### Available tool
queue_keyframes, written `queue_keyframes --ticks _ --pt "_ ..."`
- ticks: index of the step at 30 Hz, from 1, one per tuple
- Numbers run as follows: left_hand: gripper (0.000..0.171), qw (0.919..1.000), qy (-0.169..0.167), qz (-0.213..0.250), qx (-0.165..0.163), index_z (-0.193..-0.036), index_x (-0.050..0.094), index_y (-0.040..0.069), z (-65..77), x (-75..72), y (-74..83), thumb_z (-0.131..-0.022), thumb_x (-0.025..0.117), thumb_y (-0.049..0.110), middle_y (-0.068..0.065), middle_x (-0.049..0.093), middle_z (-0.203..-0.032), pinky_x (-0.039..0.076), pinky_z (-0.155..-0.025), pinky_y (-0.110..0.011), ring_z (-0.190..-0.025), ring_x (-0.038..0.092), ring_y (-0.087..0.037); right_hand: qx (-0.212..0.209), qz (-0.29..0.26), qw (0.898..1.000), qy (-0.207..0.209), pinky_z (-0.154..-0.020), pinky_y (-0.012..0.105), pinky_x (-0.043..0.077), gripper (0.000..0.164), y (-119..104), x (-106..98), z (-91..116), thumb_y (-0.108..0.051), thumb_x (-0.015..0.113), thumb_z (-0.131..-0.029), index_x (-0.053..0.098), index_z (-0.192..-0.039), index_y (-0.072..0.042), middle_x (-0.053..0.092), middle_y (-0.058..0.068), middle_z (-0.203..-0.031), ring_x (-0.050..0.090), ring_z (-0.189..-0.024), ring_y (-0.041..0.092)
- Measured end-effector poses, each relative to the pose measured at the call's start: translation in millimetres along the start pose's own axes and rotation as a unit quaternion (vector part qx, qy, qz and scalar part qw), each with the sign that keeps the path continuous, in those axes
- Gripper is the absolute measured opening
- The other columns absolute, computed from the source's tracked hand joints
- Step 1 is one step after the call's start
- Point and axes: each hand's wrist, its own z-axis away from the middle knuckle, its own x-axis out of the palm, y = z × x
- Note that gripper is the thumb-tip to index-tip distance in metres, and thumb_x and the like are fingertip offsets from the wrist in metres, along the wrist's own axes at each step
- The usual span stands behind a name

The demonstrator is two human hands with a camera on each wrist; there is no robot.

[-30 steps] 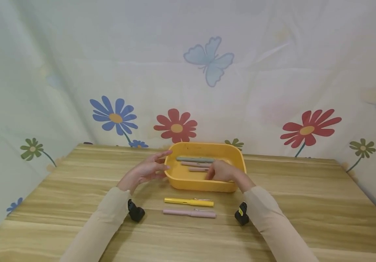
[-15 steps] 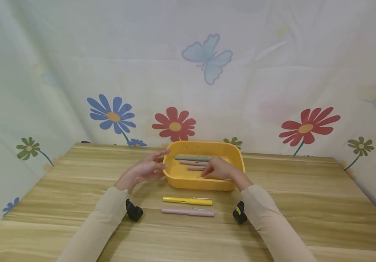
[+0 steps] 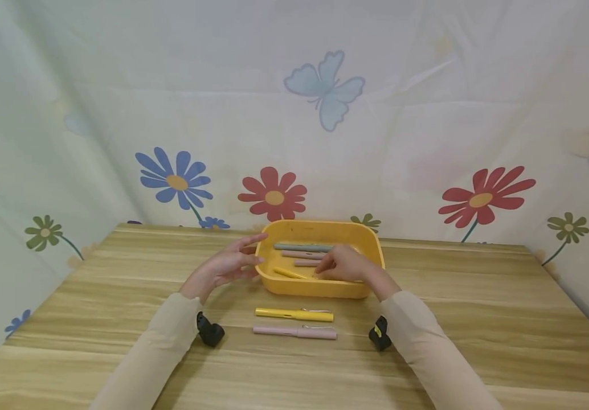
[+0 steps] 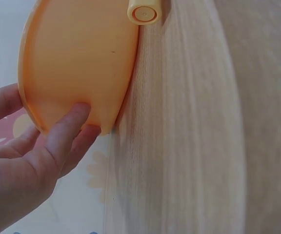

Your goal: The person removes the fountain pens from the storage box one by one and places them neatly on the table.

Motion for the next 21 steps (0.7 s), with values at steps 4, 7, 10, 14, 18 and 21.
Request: queue_keyframes --ticks 4,7,10,14,18,21 --pt "0.064 1.0000 0.002 0.001 0.000 -0.144 0.027 0.014 0.3 0.2 0.2 -0.088 0.051 -0.004 -0.020 0.026 -0.145 0.039 -0.096 -0.047 -0.122 0.041 -0.036 0.019 -0.007 0.999 -0.032 -0.066 0.022 0.052 0.014 -6 -1 -1 0.000 0.064 -0.080 0.071 -0.093 0.000 0.069 0.004 -0.084 0.060 -0.070 0.008" --pt "0.064 1.0000 0.002 0.003 0.000 -0.144 0.027 0.015 0.5 -0.1 0.3 -0.088 0.051 -0.004 -0.019 0.026 -0.145 0.039 -0.096 -0.047 -0.123 0.041 -0.036 0.034 0.006 0.999 -0.030 -0.065 0.023 0.052 0.012 -7 0 -4 0.000 0.066 -0.079 0.071 -0.090 0.001 0.069 0.004 -0.081 0.060 -0.069 0.008" --pt "0.063 1.0000 0.002 0.006 0.000 -0.144 0.028 0.015 0.5 -1.0 0.2 -0.088 0.051 -0.003 -0.019 0.026 -0.145 0.039 -0.097 -0.047 -0.123 0.041 -0.035 0.049 0.016 0.998 -0.026 -0.064 0.024 0.052 0.010 -8 1 -6 -0.001 0.067 -0.078 0.071 -0.086 0.000 0.068 0.003 -0.078 0.058 -0.066 0.008" --pt "0.063 1.0000 0.001 0.004 0.001 -0.144 0.028 0.015 0.8 -1.4 0.1 -0.088 0.052 -0.002 -0.018 0.026 -0.146 0.039 -0.096 -0.047 -0.124 0.040 -0.035 0.063 0.034 0.997 -0.022 -0.063 0.025 0.052 0.008 -9 2 -8 -0.001 0.067 -0.077 0.071 -0.084 -0.001 0.067 0.003 -0.076 0.056 -0.065 0.009" --pt "0.063 1.0000 0.000 0.001 0.003 -0.143 0.028 0.014 0.5 -1.3 -0.4 -0.088 0.052 -0.002 -0.020 0.026 -0.145 0.039 -0.096 -0.048 -0.123 0.041 -0.036 0.049 0.071 0.996 -0.002 -0.061 0.024 0.050 0.009 -11 1 -7 -0.001 0.069 -0.074 0.071 -0.083 0.000 0.066 0.003 -0.074 0.054 -0.063 0.009" --pt "0.063 1.0000 0.001 -0.001 0.003 -0.143 0.028 0.014 0.0 -0.6 -0.5 -0.087 0.053 -0.002 -0.020 0.028 -0.144 0.040 -0.096 -0.047 -0.122 0.042 -0.036 0.037 0.072 0.997 0.015 -0.059 0.022 0.048 0.012 -13 -2 -4 -0.001 0.070 -0.073 0.071 -0.085 0.001 0.067 0.004 -0.075 0.051 -0.062 0.008"
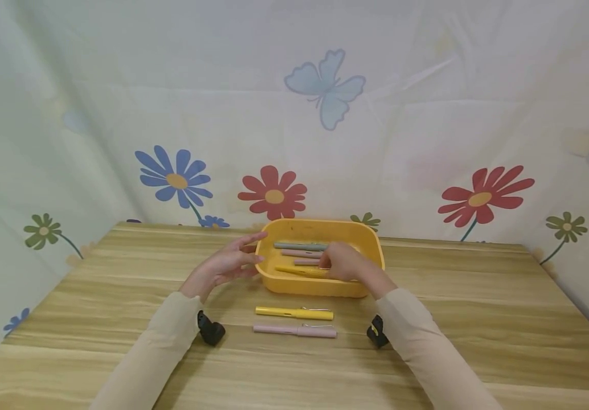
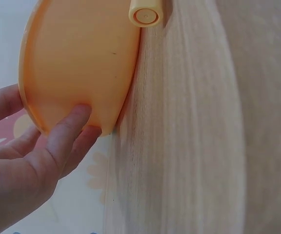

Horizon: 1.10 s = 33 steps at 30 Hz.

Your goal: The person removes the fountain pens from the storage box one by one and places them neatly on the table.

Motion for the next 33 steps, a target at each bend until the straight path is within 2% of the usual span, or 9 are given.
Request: queue_keyframes --ticks 5,10,14,19,26,33 --pt "0.064 1.0000 0.002 0.004 -0.002 -0.144 0.028 0.015 -0.3 0.3 0.4 -0.087 0.053 -0.002 -0.019 0.029 -0.144 0.040 -0.095 -0.045 -0.121 0.043 -0.034 -0.017 -0.031 0.999 0.024 -0.061 0.024 0.050 0.018 0 -6 7 0.001 0.067 -0.074 0.070 -0.091 0.005 0.069 0.009 -0.083 0.054 -0.066 0.010" --pt "0.064 1.0000 0.003 0.009 -0.003 -0.144 0.028 0.015 -0.1 0.7 0.9 -0.087 0.053 -0.003 -0.019 0.028 -0.144 0.039 -0.096 -0.046 -0.122 0.042 -0.035 -0.048 -0.041 0.996 0.063 -0.066 0.030 0.054 0.019 -1 -13 18 0.002 0.064 -0.076 0.069 -0.094 0.007 0.069 0.014 -0.088 0.064 -0.076 0.019" --pt "0.064 0.9999 0.006 0.008 -0.002 -0.143 0.029 0.015 0.3 1.0 0.9 -0.087 0.053 -0.002 -0.020 0.028 -0.144 0.039 -0.096 -0.047 -0.122 0.041 -0.036 -0.056 -0.048 0.993 0.089 -0.064 0.028 0.054 0.018 -3 -16 28 0.002 0.064 -0.079 0.068 -0.096 0.007 0.069 0.016 -0.091 0.065 -0.078 0.022" --pt "0.063 1.0000 0.007 0.006 -0.003 -0.143 0.030 0.016 -1.0 0.7 -0.7 -0.087 0.053 -0.002 -0.021 0.027 -0.145 0.039 -0.096 -0.048 -0.122 0.041 -0.037 -0.057 -0.055 0.990 0.116 -0.062 0.024 0.053 0.019 -11 -19 43 0.003 0.065 -0.078 0.068 -0.097 0.007 0.069 0.016 -0.090 0.063 -0.072 0.016" --pt "0.063 0.9998 0.010 0.015 -0.005 -0.142 0.031 0.017 -1.4 1.1 -2.4 -0.087 0.054 -0.002 -0.019 0.027 -0.145 0.039 -0.096 -0.047 -0.123 0.041 -0.034 -0.023 -0.063 0.988 0.136 -0.064 0.024 0.052 0.023 -31 -21 68 0.002 0.068 -0.076 0.070 -0.099 0.001 0.068 0.002 -0.082 0.056 -0.068 0.007" --pt "0.063 0.9999 0.011 0.010 0.001 -0.143 0.030 0.016 -1.4 2.5 -3.4 -0.088 0.053 -0.001 -0.019 0.025 -0.146 0.038 -0.097 -0.049 -0.123 0.041 -0.035 -0.056 -0.062 0.986 0.147 -0.060 0.022 0.051 0.022 -47 -18 88 0.001 0.069 -0.076 0.071 -0.097 -0.002 0.070 0.005 -0.088 0.058 -0.070 0.005"
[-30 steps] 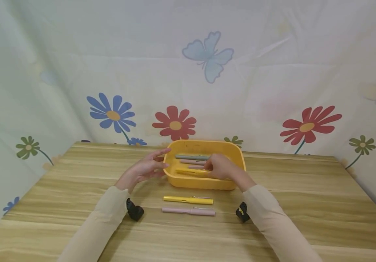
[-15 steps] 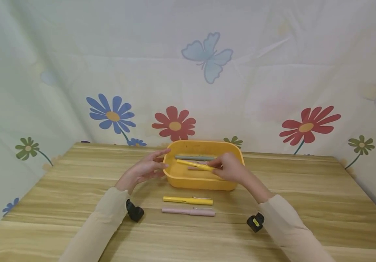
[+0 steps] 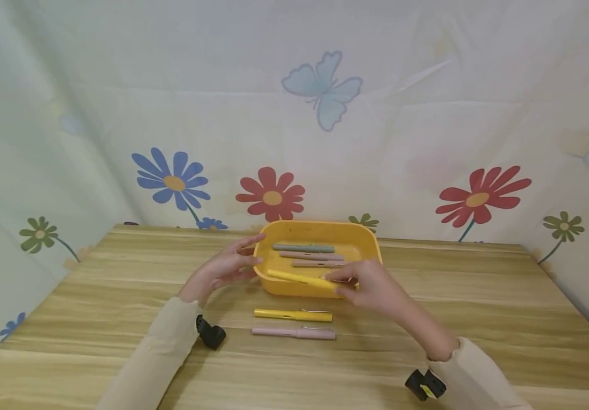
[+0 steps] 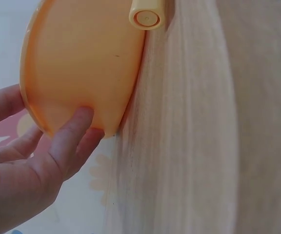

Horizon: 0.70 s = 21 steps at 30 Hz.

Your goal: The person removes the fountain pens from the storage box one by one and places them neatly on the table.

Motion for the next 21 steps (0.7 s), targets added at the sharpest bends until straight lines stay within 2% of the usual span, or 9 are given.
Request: queue_keyframes --ticks 4,11,21 --pt "0.063 0.9999 -0.011 0.006 0.008 -0.144 0.027 0.014 1.0 -1.1 -0.4 -0.088 0.051 -0.002 -0.021 0.025 -0.146 0.036 -0.098 -0.050 -0.123 0.040 -0.036 -0.014 -0.019 1.000 -0.016 -0.057 0.021 0.051 0.022 -6 4 9 0.002 0.070 -0.075 0.071 -0.097 0.000 0.070 0.005 -0.086 0.058 -0.068 0.002" --pt "0.063 0.9998 -0.015 0.011 0.010 -0.144 0.027 0.014 -0.4 -1.9 -1.5 -0.088 0.050 -0.003 -0.021 0.025 -0.145 0.035 -0.099 -0.050 -0.124 0.039 -0.037 0.005 -0.055 0.997 -0.050 -0.056 0.021 0.050 0.022 -13 12 20 0.001 0.069 -0.076 0.070 -0.098 -0.001 0.069 0.003 -0.087 0.056 -0.069 0.001" --pt "0.063 0.9999 -0.009 0.009 0.005 -0.143 0.029 0.015 0.7 -1.9 -1.1 -0.087 0.052 -0.002 -0.020 0.026 -0.145 0.036 -0.098 -0.049 -0.124 0.039 -0.037 -0.006 -0.047 0.996 -0.077 -0.062 0.019 0.051 0.021 -12 31 27 0.000 0.070 -0.075 0.071 -0.096 -0.002 0.069 0.005 -0.091 0.059 -0.077 0.003"
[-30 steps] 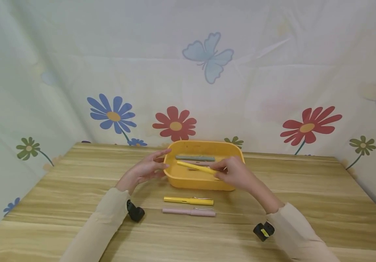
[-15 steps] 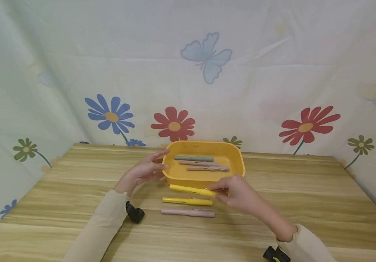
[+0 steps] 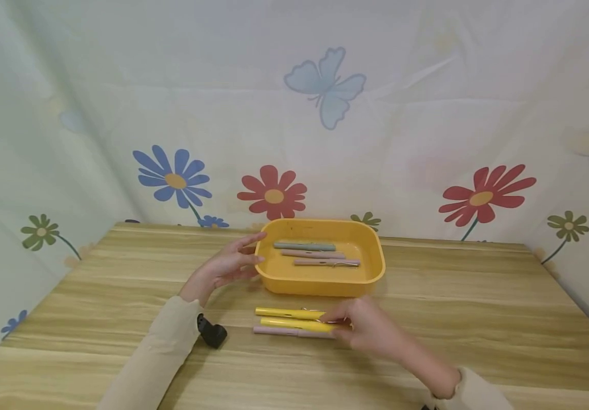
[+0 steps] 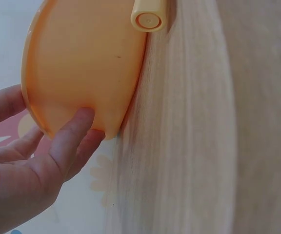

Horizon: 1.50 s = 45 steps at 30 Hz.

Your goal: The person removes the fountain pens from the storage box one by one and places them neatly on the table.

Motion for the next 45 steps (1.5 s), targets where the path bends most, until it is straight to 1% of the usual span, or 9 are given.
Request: queue_keyframes --ticks 7,14,18,21,26,30,36,41,45 --pt "0.062 1.0000 -0.002 0.004 -0.003 -0.143 0.029 0.015 -0.7 0.2 0.3 -0.088 0.051 -0.002 -0.020 0.026 -0.145 0.036 -0.098 -0.049 -0.125 0.038 -0.036 -0.031 0.020 0.999 0.012 -0.057 0.016 0.047 0.020 0 15 0 -0.002 0.074 -0.072 0.072 -0.091 -0.003 0.067 -0.003 -0.079 0.053 -0.068 -0.002" --pt "0.064 0.9999 -0.011 0.010 0.001 -0.144 0.026 0.014 1.8 0.2 1.8 -0.088 0.051 -0.002 -0.021 0.024 -0.146 0.036 -0.098 -0.048 -0.125 0.037 -0.037 -0.019 0.019 1.000 -0.004 -0.054 0.015 0.044 0.020 -2 24 -1 0.000 0.073 -0.072 0.073 -0.091 -0.004 0.065 -0.005 -0.077 0.048 -0.065 -0.004" --pt "0.064 0.9998 -0.012 0.013 0.003 -0.144 0.026 0.013 2.6 -0.4 2.2 -0.087 0.052 -0.003 -0.021 0.024 -0.146 0.036 -0.098 -0.049 -0.125 0.037 -0.037 -0.017 0.024 1.000 -0.009 -0.056 0.015 0.046 0.020 -3 28 -2 0.000 0.072 -0.072 0.072 -0.092 -0.003 0.068 -0.001 -0.082 0.053 -0.069 -0.002" --pt "0.065 0.9997 -0.017 0.014 0.008 -0.144 0.025 0.012 2.6 -1.0 1.9 -0.088 0.051 -0.004 -0.022 0.024 -0.146 0.036 -0.098 -0.049 -0.125 0.037 -0.038 -0.013 0.025 1.000 -0.013 -0.063 0.016 0.050 0.020 -5 30 -3 0.000 0.072 -0.072 0.072 -0.092 -0.003 0.070 0.002 -0.087 0.060 -0.078 0.004" --pt "0.065 0.9998 -0.015 0.013 0.008 -0.144 0.025 0.013 2.5 -1.3 1.6 -0.087 0.051 -0.004 -0.022 0.024 -0.145 0.036 -0.098 -0.049 -0.124 0.038 -0.038 -0.011 0.029 0.999 -0.021 -0.070 0.020 0.052 0.022 -7 33 -5 0.002 0.071 -0.072 0.072 -0.093 -0.003 0.070 0.004 -0.090 0.063 -0.086 0.010" --pt "0.064 0.9998 -0.015 0.012 0.007 -0.144 0.025 0.013 2.2 -1.9 1.2 -0.088 0.051 -0.004 -0.022 0.025 -0.145 0.036 -0.098 -0.050 -0.124 0.038 -0.038 -0.009 0.035 0.999 -0.030 -0.070 0.021 0.052 0.021 -8 34 -6 0.000 0.072 -0.072 0.072 -0.093 -0.003 0.070 0.005 -0.090 0.063 -0.086 0.010" --pt "0.064 0.9998 -0.014 0.015 0.003 -0.144 0.027 0.014 1.5 -1.7 1.1 -0.087 0.052 -0.004 -0.021 0.025 -0.146 0.036 -0.098 -0.049 -0.124 0.038 -0.037 -0.009 0.036 0.998 -0.041 -0.066 0.019 0.052 0.021 -8 34 -8 -0.001 0.073 -0.071 0.072 -0.091 -0.003 0.070 0.004 -0.088 0.063 -0.083 0.008" --pt "0.064 0.9998 -0.013 0.013 0.005 -0.144 0.026 0.013 1.6 -1.0 1.3 -0.087 0.052 -0.003 -0.021 0.024 -0.146 0.037 -0.098 -0.049 -0.125 0.038 -0.037 -0.007 0.044 0.998 -0.045 -0.067 0.018 0.052 0.021 -7 35 -8 -0.001 0.075 -0.069 0.072 -0.090 -0.002 0.070 0.004 -0.088 0.064 -0.084 0.009" --pt "0.064 0.9999 -0.010 0.012 0.003 -0.144 0.027 0.014 1.4 -0.9 1.5 -0.087 0.052 -0.003 -0.021 0.024 -0.146 0.036 -0.098 -0.049 -0.125 0.038 -0.037 -0.006 0.046 0.998 -0.049 -0.064 0.017 0.051 0.022 -7 35 -9 -0.001 0.075 -0.069 0.072 -0.090 -0.003 0.070 0.003 -0.086 0.062 -0.080 0.005"
